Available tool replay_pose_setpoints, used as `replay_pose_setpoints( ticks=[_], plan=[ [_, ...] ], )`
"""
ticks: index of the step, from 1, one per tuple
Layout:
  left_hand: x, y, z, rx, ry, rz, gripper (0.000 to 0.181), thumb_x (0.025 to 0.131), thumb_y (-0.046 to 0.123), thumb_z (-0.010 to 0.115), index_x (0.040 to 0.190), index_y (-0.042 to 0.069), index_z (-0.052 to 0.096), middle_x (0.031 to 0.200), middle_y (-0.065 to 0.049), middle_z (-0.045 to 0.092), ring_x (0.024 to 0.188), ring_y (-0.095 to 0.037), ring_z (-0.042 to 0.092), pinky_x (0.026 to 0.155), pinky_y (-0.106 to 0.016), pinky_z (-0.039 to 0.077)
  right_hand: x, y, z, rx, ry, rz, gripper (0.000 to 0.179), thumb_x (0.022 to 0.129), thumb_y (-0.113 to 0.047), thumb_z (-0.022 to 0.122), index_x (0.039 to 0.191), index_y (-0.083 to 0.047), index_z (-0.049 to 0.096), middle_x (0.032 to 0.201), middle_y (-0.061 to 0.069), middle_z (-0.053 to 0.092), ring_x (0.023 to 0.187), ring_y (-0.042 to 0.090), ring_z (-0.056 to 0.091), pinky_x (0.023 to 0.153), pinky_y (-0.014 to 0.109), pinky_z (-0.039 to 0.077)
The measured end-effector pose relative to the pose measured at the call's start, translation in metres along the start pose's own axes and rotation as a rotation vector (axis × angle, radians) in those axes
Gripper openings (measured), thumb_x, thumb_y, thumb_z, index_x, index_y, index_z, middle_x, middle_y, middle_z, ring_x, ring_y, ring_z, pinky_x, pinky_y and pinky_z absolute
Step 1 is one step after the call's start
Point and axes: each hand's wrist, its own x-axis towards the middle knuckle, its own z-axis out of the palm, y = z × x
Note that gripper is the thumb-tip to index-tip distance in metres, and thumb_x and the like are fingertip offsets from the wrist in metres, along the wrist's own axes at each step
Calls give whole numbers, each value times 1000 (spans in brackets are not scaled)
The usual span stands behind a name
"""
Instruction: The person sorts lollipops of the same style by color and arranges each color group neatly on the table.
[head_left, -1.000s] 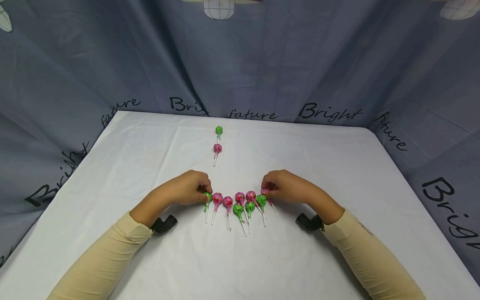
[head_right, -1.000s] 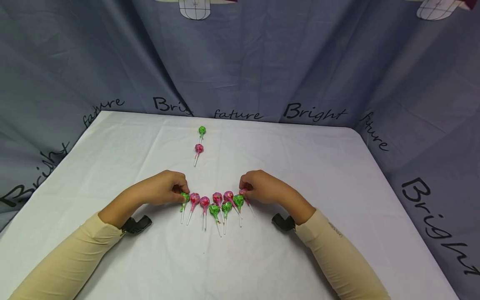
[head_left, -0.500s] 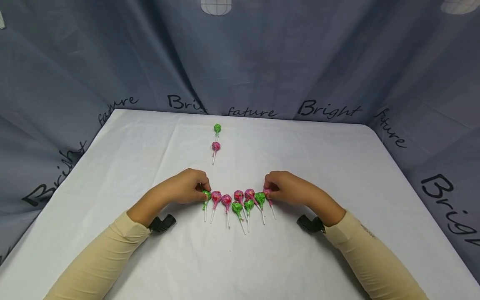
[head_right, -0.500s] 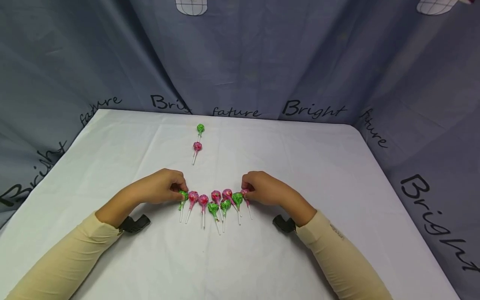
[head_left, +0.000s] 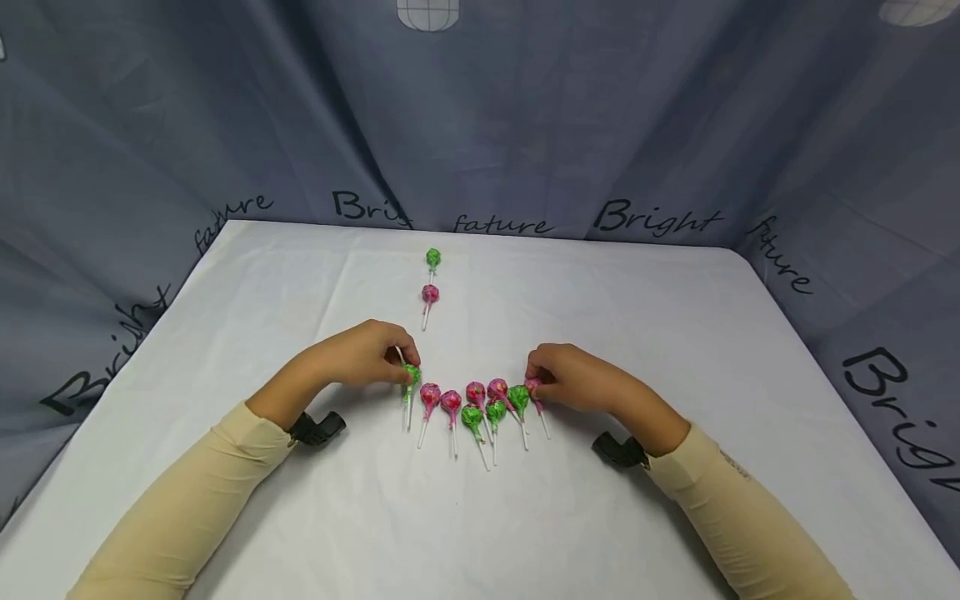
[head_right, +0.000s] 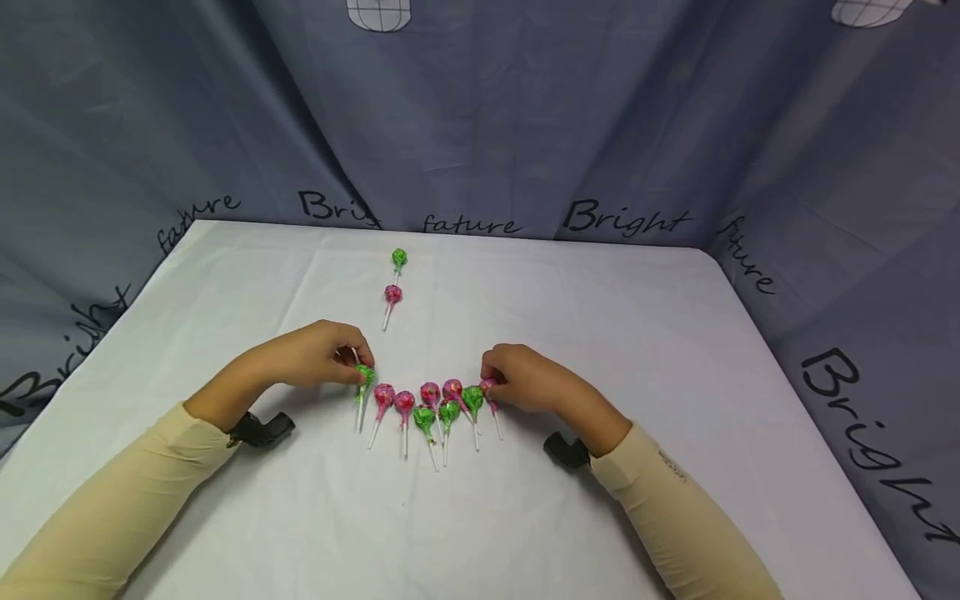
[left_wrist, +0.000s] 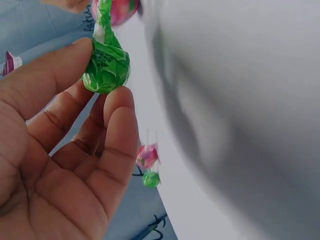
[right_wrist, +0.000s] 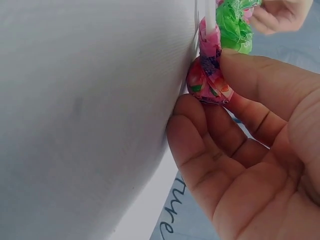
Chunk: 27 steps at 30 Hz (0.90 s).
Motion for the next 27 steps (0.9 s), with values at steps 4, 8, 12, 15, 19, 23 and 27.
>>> replay_pose_setpoints(
  ticks=[4, 8, 12, 15, 19, 23, 27],
  plan=[
    [8, 0, -14, 3, 14, -14, 12, 86, 12, 77, 96, 13, 71, 90, 2, 67, 85, -15, 62, 73, -33, 50, 0, 0, 0, -8, 1, -10, 12, 89, -9, 74, 90, -12, 62, 82, -1, 54, 77, 16, 50, 67, 30, 45],
    [20, -1, -31, 14, 44, 3, 13, 86, 12, 77, 97, 12, 71, 92, 0, 68, 89, -18, 63, 75, -34, 50, 2, 0, -1, -14, 4, -20, 12, 90, -9, 74, 90, -12, 62, 83, -1, 54, 77, 16, 50, 67, 31, 45],
    [35, -4, -45, 6, 68, 11, 15, 86, 12, 76, 100, 10, 71, 101, -2, 68, 96, -19, 63, 81, -35, 50, 2, -1, -1, 1, -1, -18, 11, 90, -9, 73, 90, -11, 62, 83, -1, 54, 78, 16, 50, 67, 30, 45],
    [48, -6, -52, -15, 69, 13, 16, 88, 12, 74, 104, 9, 71, 106, -3, 69, 99, -20, 64, 84, -36, 51, 2, -2, 0, -2, -2, -17, 11, 90, -9, 74, 90, -11, 63, 83, -2, 54, 78, 15, 50, 67, 30, 45],
    [68, -9, -57, -26, 70, 28, 17, 90, 12, 74, 106, 8, 70, 107, -3, 69, 101, -18, 64, 85, -35, 52, 1, -2, 1, -13, 4, -22, 12, 89, -9, 74, 90, -12, 63, 83, -2, 53, 78, 15, 50, 68, 30, 45],
    [87, -13, -61, -22, 82, 35, 17, 90, 12, 73, 107, 9, 70, 104, -2, 69, 100, -18, 65, 85, -35, 51, 1, -1, 1, -19, 8, -26, 11, 90, -9, 74, 90, -12, 63, 84, -2, 54, 79, 15, 50, 68, 29, 45],
    [111, -15, -67, -19, 110, 47, 19, 90, 14, 73, 109, 10, 71, 105, -2, 69, 100, -17, 63, 89, -36, 48, -2, 1, 0, -28, 12, -15, 11, 90, -8, 73, 90, -12, 63, 84, -2, 54, 79, 15, 50, 69, 30, 45]
  ],
)
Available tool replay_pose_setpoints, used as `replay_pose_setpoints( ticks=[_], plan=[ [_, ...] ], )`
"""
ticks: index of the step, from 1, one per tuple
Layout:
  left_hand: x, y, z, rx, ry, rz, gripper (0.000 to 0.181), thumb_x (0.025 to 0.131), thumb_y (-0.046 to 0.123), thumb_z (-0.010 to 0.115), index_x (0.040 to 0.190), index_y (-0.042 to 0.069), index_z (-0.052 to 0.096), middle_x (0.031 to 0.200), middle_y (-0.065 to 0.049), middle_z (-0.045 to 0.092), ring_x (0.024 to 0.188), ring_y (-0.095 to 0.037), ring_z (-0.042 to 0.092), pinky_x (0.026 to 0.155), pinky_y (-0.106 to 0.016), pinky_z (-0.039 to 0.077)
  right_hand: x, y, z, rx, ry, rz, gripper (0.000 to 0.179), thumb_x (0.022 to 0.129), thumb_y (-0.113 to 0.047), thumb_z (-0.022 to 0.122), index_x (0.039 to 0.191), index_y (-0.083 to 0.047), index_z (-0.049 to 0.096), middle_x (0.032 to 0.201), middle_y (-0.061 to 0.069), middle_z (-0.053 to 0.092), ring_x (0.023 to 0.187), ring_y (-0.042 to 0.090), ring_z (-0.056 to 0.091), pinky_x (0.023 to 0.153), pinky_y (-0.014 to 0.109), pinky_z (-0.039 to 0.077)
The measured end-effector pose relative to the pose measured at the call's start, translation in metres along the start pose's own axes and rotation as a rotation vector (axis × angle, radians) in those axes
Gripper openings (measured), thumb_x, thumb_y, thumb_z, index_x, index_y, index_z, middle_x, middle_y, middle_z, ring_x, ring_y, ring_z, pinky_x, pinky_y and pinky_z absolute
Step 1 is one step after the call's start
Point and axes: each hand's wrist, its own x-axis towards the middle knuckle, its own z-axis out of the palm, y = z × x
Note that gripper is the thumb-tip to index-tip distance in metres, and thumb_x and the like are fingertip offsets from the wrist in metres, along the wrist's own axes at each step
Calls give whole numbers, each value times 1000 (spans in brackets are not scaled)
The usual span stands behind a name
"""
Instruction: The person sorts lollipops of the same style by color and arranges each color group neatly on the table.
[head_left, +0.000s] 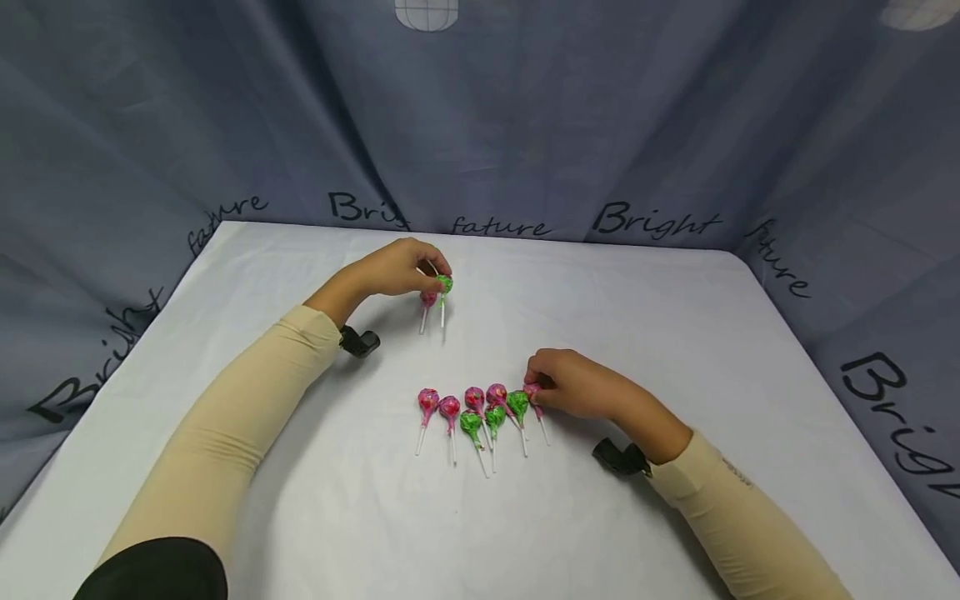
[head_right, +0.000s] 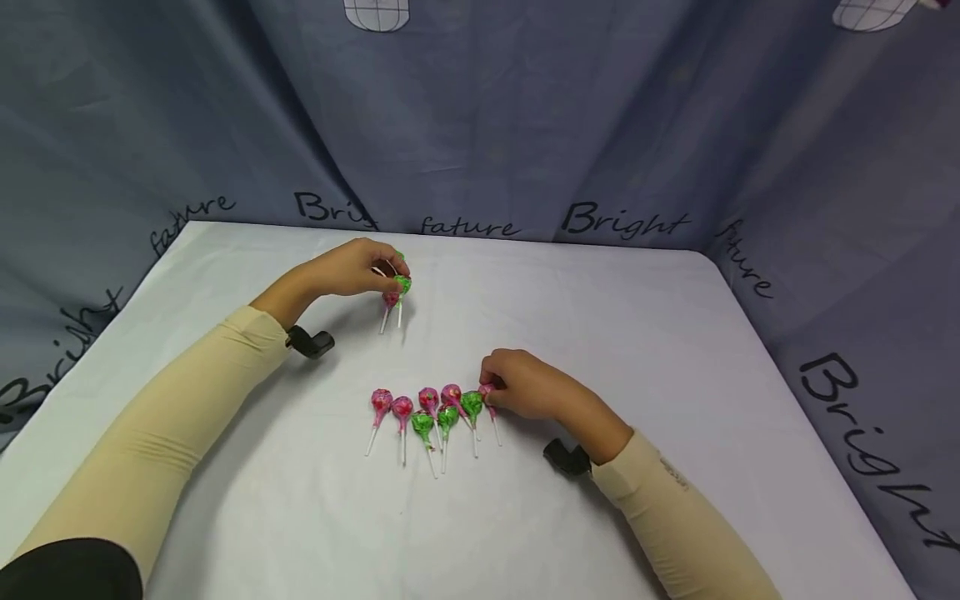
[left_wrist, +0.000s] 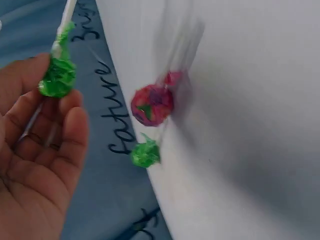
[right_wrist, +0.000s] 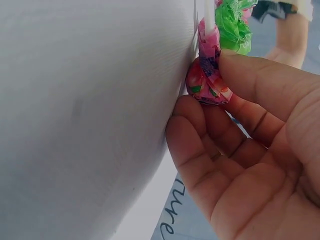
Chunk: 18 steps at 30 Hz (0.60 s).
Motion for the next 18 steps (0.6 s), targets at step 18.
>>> replay_pose_setpoints(
  ticks=[18],
  plan=[
    [65, -22, -12, -44, 40, -186, 27, 93, 14, 70, 121, 10, 69, 120, -6, 65, 109, -20, 58, 90, -34, 46, -3, -2, -1, 21, 15, -31, 11, 89, -8, 74, 90, -11, 63, 83, -4, 54, 77, 14, 49, 67, 29, 45]
  ],
)
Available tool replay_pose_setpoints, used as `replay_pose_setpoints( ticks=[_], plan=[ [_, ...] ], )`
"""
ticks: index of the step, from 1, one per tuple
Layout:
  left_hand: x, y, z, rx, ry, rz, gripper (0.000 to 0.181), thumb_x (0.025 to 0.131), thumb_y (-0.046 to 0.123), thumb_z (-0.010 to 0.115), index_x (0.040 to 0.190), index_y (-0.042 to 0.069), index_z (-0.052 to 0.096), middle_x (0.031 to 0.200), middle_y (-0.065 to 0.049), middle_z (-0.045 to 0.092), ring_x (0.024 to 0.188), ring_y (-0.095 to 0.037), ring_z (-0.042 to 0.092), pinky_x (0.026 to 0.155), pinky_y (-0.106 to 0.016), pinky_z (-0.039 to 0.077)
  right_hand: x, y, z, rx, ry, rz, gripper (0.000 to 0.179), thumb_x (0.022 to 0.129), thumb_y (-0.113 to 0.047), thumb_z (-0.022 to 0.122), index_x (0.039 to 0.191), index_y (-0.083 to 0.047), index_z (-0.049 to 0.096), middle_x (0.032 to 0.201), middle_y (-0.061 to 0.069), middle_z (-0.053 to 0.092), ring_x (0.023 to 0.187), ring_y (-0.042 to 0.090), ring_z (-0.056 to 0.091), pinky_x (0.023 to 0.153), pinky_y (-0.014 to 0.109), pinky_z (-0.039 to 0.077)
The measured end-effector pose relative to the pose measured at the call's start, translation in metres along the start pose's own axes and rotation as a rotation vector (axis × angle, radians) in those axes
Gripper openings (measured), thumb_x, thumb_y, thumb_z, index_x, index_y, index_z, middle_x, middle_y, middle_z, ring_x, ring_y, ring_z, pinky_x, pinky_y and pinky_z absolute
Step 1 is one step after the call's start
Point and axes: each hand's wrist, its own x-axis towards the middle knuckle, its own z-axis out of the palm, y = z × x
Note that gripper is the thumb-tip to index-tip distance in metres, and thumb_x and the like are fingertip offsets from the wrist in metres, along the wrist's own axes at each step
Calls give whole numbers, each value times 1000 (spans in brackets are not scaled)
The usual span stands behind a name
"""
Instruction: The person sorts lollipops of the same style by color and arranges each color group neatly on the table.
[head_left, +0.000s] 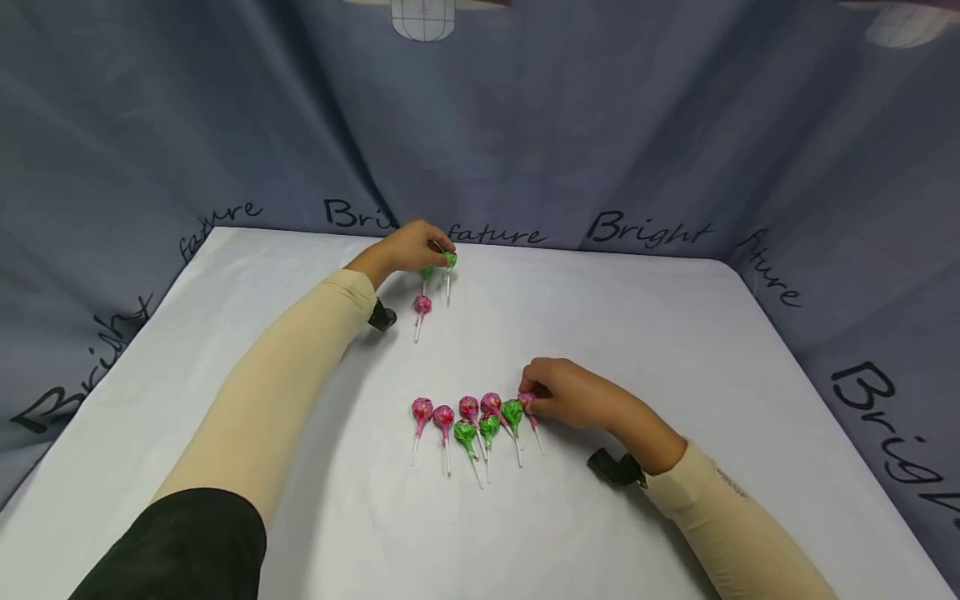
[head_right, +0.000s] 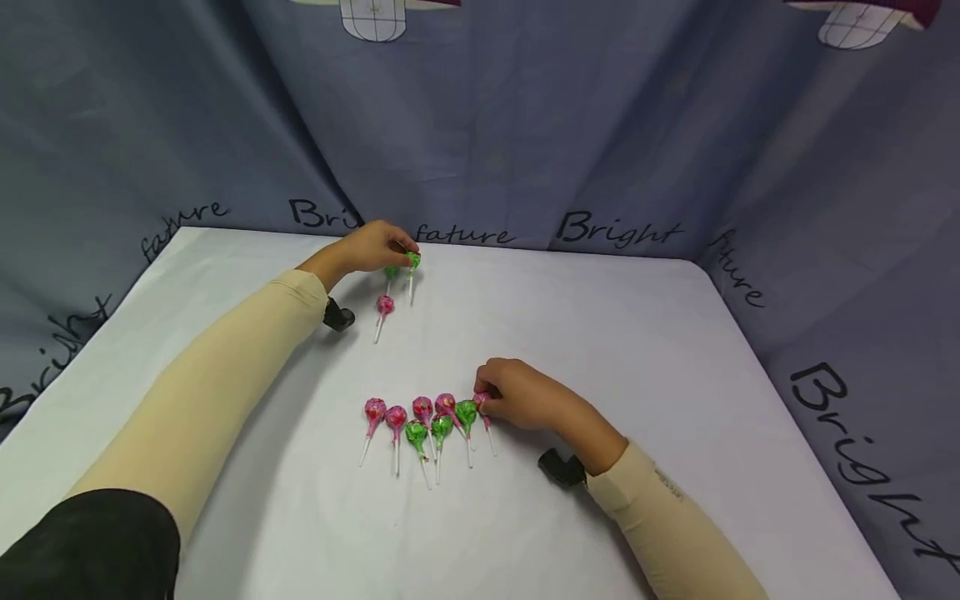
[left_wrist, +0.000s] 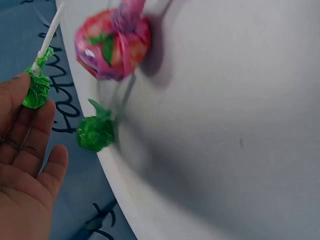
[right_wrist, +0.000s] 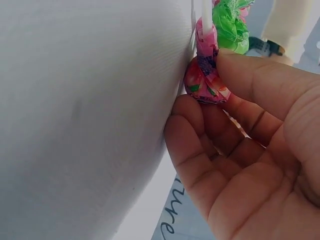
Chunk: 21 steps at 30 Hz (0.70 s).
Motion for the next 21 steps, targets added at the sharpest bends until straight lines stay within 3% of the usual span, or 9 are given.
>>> replay_pose_setpoints(
  ticks=[14, 21],
  plan=[
    [16, 0, 14, 89, 11, -32, 25, 95, 9, 66, 120, 6, 69, 120, -9, 63, 107, -22, 55, 85, -33, 46, -1, 1, 4, 0, 3, 22, 11, 90, -9, 74, 90, -12, 63, 82, -4, 53, 77, 14, 49, 67, 29, 44],
    [20, 0, 21, 178, 19, -22, 26, 96, 9, 64, 121, 4, 69, 120, -11, 64, 111, -24, 55, 94, -37, 47, -3, 3, 4, -20, 3, 1, 11, 90, -10, 73, 90, -13, 63, 84, -4, 53, 78, 14, 49, 68, 29, 44]
  ],
)
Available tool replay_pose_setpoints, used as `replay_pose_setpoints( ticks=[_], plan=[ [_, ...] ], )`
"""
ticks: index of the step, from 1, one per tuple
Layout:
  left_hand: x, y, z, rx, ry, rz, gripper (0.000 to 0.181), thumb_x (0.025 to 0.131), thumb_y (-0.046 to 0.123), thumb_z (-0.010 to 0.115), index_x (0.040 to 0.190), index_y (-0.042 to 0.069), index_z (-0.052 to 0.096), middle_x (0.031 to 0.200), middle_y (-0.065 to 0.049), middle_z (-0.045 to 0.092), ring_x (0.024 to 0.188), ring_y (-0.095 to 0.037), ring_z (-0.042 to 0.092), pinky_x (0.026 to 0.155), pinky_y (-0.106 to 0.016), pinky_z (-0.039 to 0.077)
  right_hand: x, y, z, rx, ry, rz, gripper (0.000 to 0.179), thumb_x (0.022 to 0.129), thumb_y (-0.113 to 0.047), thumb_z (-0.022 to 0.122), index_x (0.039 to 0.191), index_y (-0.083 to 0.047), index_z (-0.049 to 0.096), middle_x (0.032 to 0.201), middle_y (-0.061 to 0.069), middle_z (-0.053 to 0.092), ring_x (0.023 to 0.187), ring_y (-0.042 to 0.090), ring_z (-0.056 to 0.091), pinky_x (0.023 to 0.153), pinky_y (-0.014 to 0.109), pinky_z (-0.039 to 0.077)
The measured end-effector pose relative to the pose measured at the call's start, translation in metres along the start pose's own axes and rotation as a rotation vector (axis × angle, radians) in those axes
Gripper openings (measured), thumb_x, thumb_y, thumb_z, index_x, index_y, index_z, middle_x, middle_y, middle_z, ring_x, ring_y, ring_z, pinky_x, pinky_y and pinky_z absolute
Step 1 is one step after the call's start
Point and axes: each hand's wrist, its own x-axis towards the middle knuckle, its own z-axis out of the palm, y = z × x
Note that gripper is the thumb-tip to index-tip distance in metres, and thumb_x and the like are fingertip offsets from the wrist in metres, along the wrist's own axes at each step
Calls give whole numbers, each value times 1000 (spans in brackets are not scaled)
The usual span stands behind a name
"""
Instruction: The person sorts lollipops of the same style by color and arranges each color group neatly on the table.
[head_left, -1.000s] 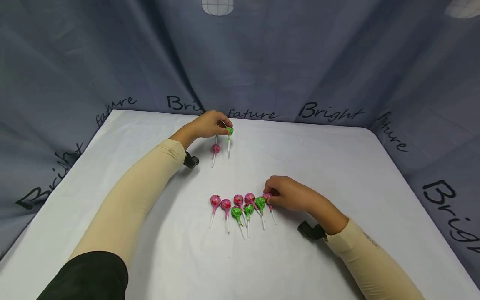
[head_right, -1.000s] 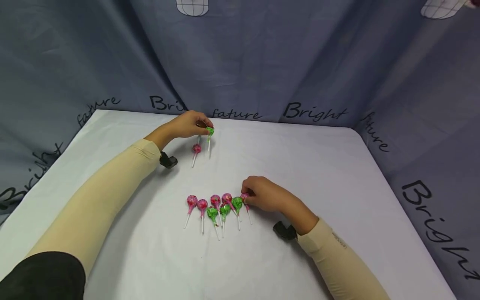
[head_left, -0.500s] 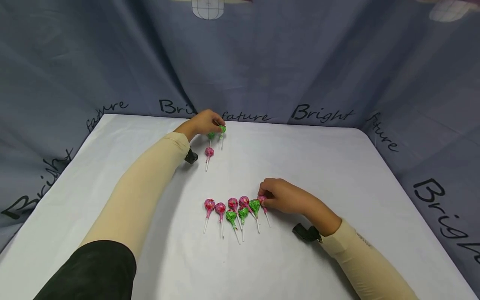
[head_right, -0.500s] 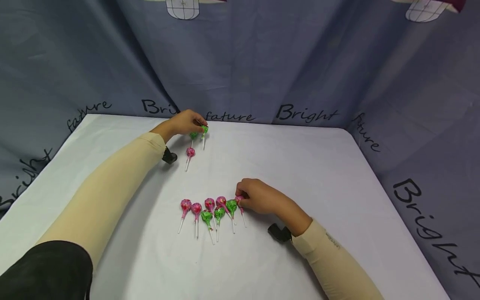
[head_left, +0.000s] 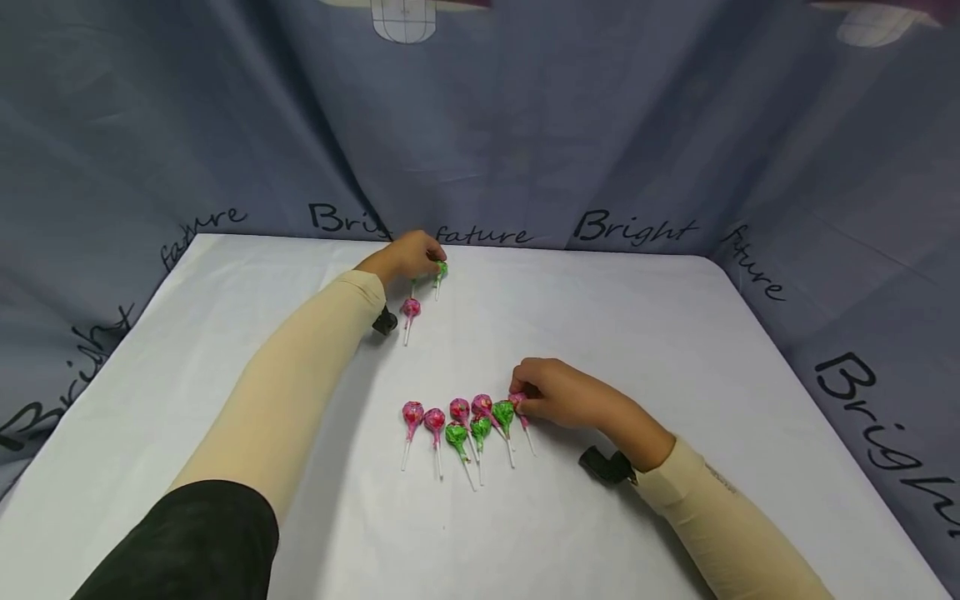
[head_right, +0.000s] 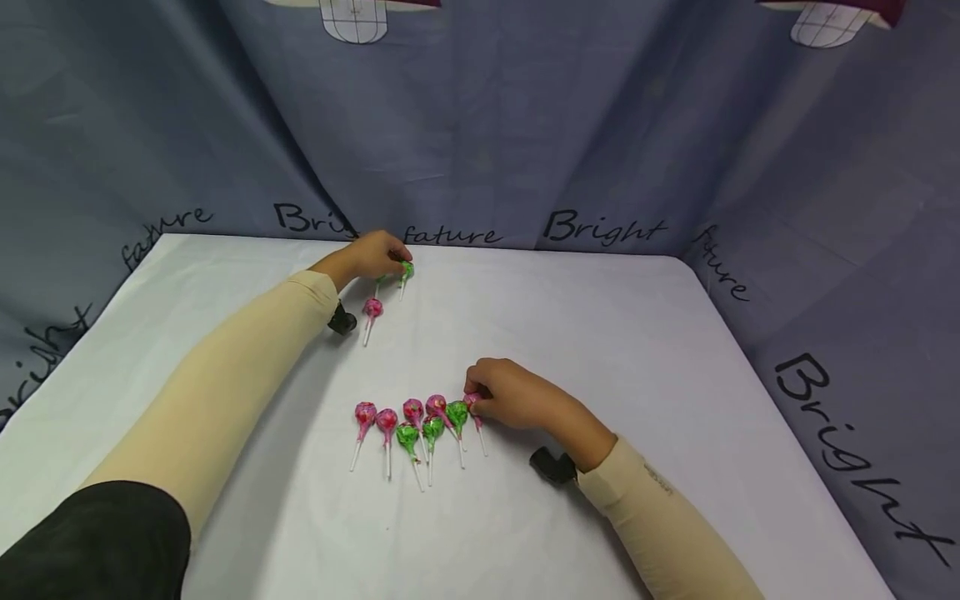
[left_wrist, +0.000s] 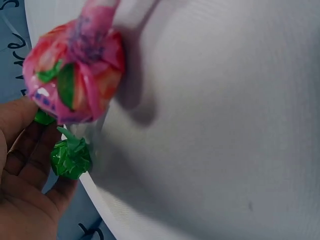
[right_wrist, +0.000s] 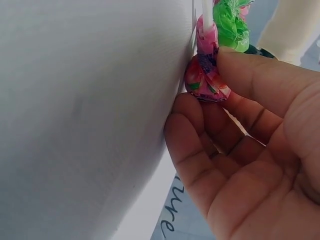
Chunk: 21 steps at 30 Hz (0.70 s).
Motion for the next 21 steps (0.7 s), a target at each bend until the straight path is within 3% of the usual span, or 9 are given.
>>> replay_pose_setpoints(
  ticks=[12, 21],
  plan=[
    [-5, 1, -1, -12, -17, -31, 33, 95, 11, 66, 128, 5, 65, 124, -12, 62, 113, -25, 55, 91, -36, 48, 1, 0, 2, 3, -1, 2, 10, 90, -10, 73, 91, -13, 63, 84, -4, 54, 78, 14, 49, 68, 29, 44],
    [-9, 4, -5, -17, -4, 12, 38, 96, 13, 66, 133, 5, 61, 134, -10, 58, 128, -27, 48, 106, -40, 38, 1, 1, 1, -8, 1, -1, 9, 91, -10, 73, 92, -12, 64, 86, -5, 54, 79, 13, 49, 70, 29, 45]
  ],
)
